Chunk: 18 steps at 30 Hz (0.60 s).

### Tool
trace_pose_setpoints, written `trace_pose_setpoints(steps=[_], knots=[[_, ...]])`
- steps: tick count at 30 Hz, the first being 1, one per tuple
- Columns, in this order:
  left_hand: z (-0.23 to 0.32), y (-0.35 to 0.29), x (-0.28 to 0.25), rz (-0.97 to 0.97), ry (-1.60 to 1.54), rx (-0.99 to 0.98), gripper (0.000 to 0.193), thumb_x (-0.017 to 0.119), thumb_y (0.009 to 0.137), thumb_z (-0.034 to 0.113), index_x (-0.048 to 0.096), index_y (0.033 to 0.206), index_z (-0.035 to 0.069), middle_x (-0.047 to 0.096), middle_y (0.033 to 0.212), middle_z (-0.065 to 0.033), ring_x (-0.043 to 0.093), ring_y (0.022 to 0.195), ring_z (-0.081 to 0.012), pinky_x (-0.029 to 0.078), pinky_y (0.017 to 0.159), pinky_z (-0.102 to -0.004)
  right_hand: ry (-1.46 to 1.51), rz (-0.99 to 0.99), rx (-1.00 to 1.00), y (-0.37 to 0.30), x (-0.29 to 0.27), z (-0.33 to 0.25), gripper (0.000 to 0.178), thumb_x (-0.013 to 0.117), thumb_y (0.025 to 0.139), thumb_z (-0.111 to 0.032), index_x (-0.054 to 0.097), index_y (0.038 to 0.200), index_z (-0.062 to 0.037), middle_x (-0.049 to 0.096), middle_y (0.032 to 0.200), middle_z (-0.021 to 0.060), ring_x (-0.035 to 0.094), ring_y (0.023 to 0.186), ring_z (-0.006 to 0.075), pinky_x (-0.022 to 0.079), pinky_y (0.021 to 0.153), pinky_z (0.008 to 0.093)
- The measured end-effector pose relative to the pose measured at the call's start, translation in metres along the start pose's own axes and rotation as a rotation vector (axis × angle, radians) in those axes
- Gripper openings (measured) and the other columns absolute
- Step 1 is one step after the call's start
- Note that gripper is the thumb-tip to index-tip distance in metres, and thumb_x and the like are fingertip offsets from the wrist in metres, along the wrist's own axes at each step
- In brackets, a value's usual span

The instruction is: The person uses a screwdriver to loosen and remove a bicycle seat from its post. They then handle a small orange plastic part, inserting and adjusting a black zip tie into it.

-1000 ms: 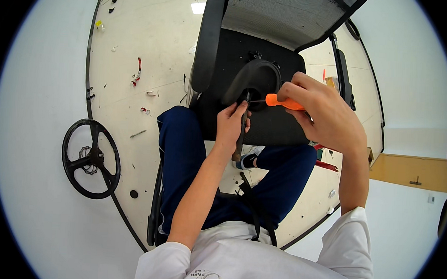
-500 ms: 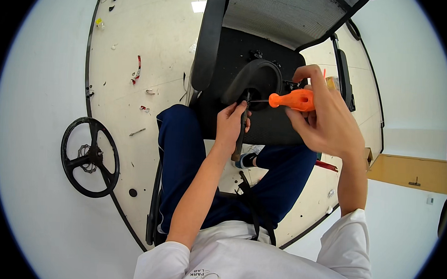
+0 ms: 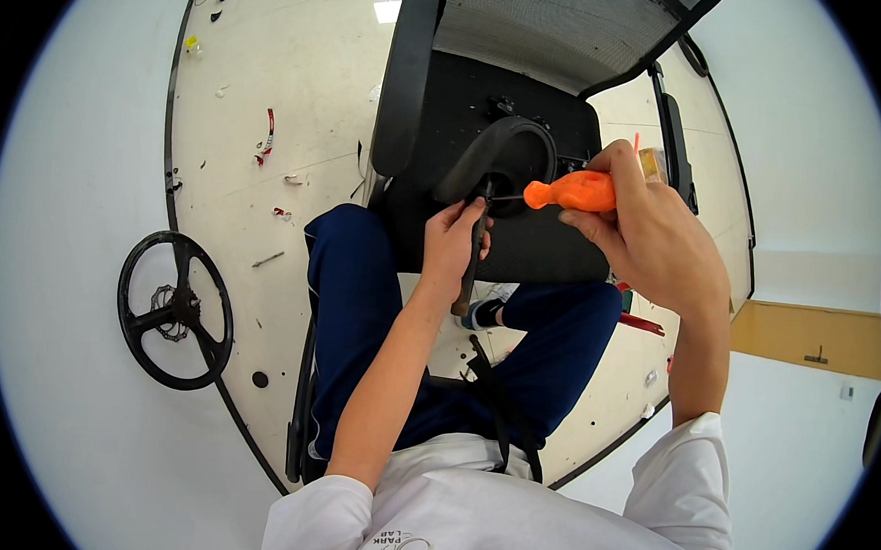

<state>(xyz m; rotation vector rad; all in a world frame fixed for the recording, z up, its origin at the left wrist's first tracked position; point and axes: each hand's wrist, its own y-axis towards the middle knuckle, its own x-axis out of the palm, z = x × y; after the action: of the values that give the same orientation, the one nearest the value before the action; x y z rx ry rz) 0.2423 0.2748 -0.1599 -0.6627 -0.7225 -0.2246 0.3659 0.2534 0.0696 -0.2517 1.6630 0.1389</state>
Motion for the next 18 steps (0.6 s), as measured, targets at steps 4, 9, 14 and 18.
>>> trace_pose_setpoints(steps=[4, 9, 14, 18], knots=[[-0.001, -0.001, 0.001, 0.006, 0.000, 0.008, 0.019, 0.060, 0.095, 0.020, 0.060, 0.099, 0.002, 0.058, 0.077, -0.0056, 0.055, 0.059, -0.0106, 0.043, 0.049, -0.0244, -0.049, 0.049, 0.002, 0.002, 0.004, 0.000, 0.046, 0.069, 0.088, -0.036, 0.043, 0.103, -0.0003, 0.055, 0.054, 0.0156, 0.055, 0.047, 0.0340, 0.042, 0.046, 0.0384], [-0.003, 0.001, 0.001, 0.011, -0.009, 0.021, 0.021, 0.061, 0.095, 0.022, 0.061, 0.096, 0.002, 0.058, 0.076, -0.0048, 0.054, 0.057, -0.0098, 0.042, 0.048, -0.0242, -0.113, 0.117, 0.048, 0.003, 0.011, -0.003, 0.053, 0.067, 0.087, -0.050, 0.045, 0.095, -0.0017, 0.053, 0.051, 0.0113, 0.053, 0.041, 0.0273, 0.040, 0.043, 0.0332], [-0.003, -0.002, 0.004, 0.020, 0.018, -0.002, 0.021, 0.061, 0.095, 0.023, 0.061, 0.096, 0.002, 0.058, 0.076, -0.0048, 0.054, 0.057, -0.0097, 0.042, 0.048, -0.0241, -0.173, 0.124, 0.040, 0.004, 0.008, -0.003, 0.052, 0.067, 0.087, -0.050, 0.049, 0.091, -0.0021, 0.056, 0.057, 0.0093, 0.054, 0.044, 0.0254, 0.040, 0.045, 0.0308], [-0.004, 0.000, 0.002, -0.001, 0.002, 0.003, 0.019, 0.061, 0.095, 0.021, 0.061, 0.100, 0.003, 0.059, 0.078, -0.0054, 0.056, 0.058, -0.0102, 0.043, 0.049, -0.0240, 0.063, 0.224, -0.134, 0.005, 0.006, 0.000, 0.037, 0.067, 0.088, -0.036, 0.051, 0.096, -0.0030, 0.062, 0.071, 0.0103, 0.058, 0.053, 0.0276, 0.041, 0.048, 0.0314]])
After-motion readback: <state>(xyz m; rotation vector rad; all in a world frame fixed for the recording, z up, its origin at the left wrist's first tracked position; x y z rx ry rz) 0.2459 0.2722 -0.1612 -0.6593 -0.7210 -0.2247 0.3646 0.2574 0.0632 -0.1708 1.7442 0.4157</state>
